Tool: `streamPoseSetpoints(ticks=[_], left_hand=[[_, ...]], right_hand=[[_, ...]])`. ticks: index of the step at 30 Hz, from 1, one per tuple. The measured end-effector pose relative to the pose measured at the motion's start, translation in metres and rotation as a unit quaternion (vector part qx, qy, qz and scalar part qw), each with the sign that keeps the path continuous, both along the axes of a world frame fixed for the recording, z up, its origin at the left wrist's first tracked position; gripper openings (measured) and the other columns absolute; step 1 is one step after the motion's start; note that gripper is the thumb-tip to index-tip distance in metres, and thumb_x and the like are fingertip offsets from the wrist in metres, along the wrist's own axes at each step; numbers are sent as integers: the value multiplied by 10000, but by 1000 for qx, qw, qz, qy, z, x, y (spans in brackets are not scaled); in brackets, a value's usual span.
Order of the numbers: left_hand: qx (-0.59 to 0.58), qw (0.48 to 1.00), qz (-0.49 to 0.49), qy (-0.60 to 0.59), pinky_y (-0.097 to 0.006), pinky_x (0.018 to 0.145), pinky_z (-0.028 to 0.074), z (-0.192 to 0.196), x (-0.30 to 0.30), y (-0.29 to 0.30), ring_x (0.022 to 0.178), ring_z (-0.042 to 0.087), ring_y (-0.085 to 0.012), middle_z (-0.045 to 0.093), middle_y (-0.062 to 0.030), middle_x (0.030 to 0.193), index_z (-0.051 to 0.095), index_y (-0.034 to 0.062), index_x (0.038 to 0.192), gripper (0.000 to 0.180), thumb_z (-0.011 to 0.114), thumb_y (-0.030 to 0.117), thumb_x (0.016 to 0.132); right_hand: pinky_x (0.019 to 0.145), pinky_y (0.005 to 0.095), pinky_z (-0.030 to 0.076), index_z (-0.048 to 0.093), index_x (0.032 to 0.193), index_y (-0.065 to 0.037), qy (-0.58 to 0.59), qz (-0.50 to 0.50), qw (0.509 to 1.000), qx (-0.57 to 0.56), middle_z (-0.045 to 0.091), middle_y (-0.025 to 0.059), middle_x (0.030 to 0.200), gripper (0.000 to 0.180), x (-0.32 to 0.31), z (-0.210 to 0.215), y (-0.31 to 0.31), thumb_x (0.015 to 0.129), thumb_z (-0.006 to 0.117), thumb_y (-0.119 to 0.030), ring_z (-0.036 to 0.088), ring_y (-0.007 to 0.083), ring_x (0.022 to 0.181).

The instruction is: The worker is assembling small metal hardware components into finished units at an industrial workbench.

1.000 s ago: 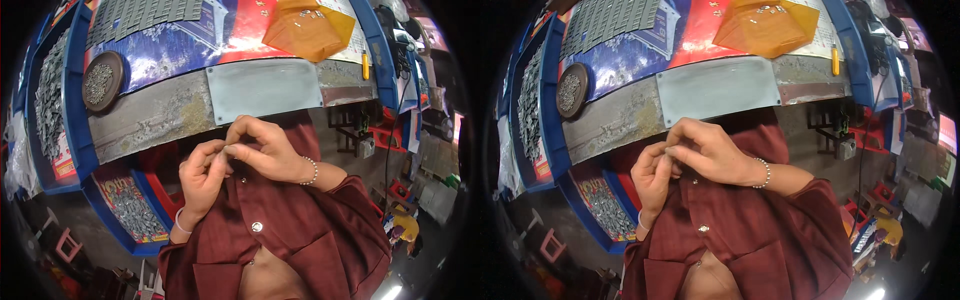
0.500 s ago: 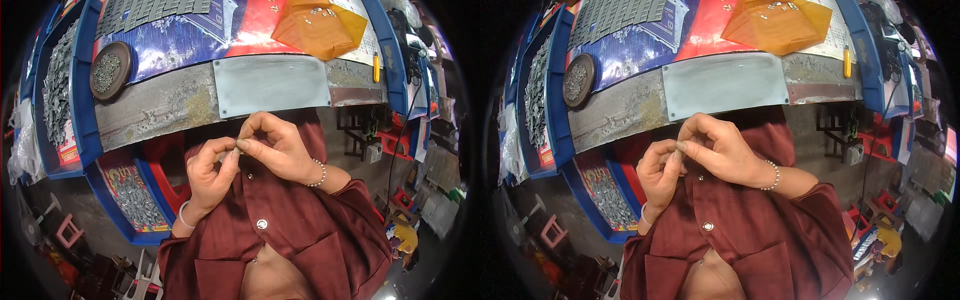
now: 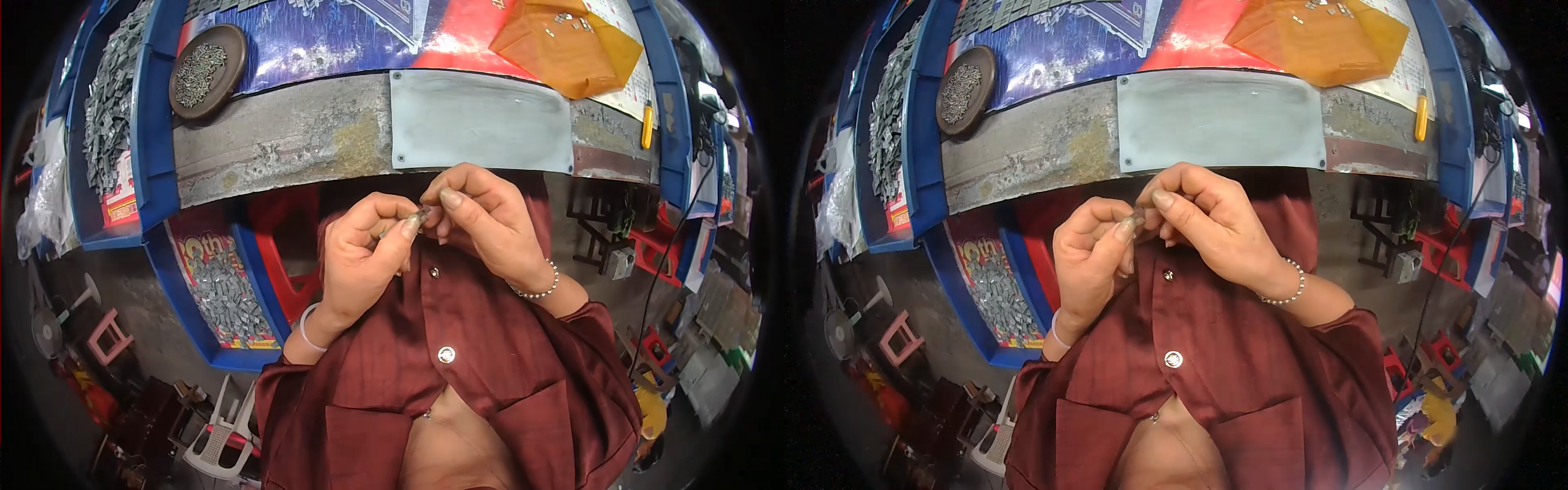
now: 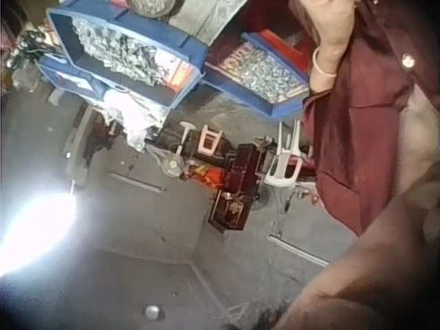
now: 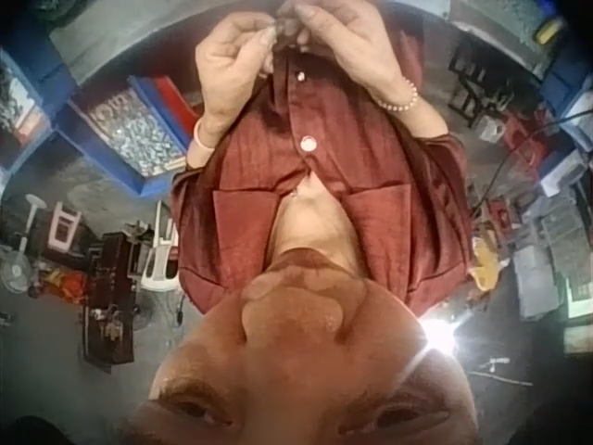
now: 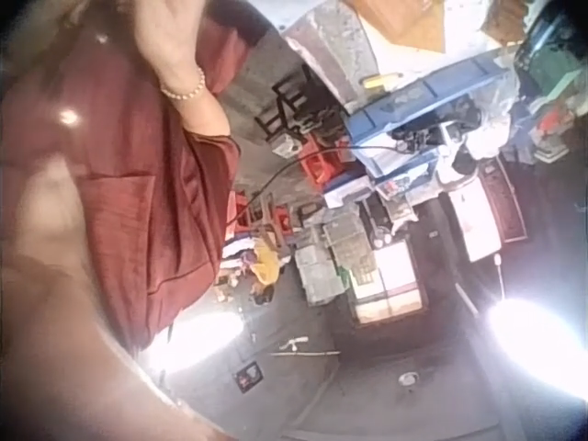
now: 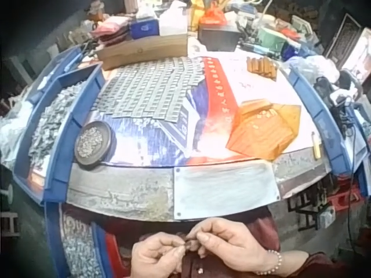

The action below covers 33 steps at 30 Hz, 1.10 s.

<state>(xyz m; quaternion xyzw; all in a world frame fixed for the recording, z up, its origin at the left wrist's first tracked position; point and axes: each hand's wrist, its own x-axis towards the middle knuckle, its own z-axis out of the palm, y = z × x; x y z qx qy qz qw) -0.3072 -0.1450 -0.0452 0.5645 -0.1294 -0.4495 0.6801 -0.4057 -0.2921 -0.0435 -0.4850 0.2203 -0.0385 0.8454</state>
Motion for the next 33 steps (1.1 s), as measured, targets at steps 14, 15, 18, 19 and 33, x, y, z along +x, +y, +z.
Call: streamPoseSetpoints(ticks=[14,15,18,19,33], left_hand=[[25,999,-37,22,-160,464,362,1,3,1,521,476,-3,554,38,628,592,-10,966,109,535,80,943],[14,998,-48,49,-161,457,365,-1,5,3,510,478,-8,559,31,625,597,-6,974,139,530,114,954],[-24,990,-63,126,-161,444,366,-6,8,6,488,478,-19,566,15,617,604,-1,989,187,525,167,967],[-52,980,-68,177,-161,437,364,-7,9,7,478,475,-24,568,7,612,607,1,997,205,526,188,970],[-49,950,-99,293,-177,411,318,-14,15,5,447,418,-33,521,16,581,606,4,940,133,555,127,935]], right_hand=[[620,215,452,563,879,11,52,21,998,3,588,18,808,77,4,3,-5,884,605,-54,543,63,732],[620,215,452,563,879,11,53,22,998,3,588,18,808,77,3,2,-4,884,605,-54,543,63,732],[613,270,474,552,846,2,-81,-11,929,-360,591,77,789,86,1,-3,-5,816,631,-15,569,161,676],[600,286,477,554,848,0,-127,-5,897,-423,585,89,789,98,2,-3,-7,799,639,-7,571,196,666],[550,301,457,594,899,-11,-293,82,713,-631,595,93,846,219,7,-12,-23,722,715,-53,572,205,657]])
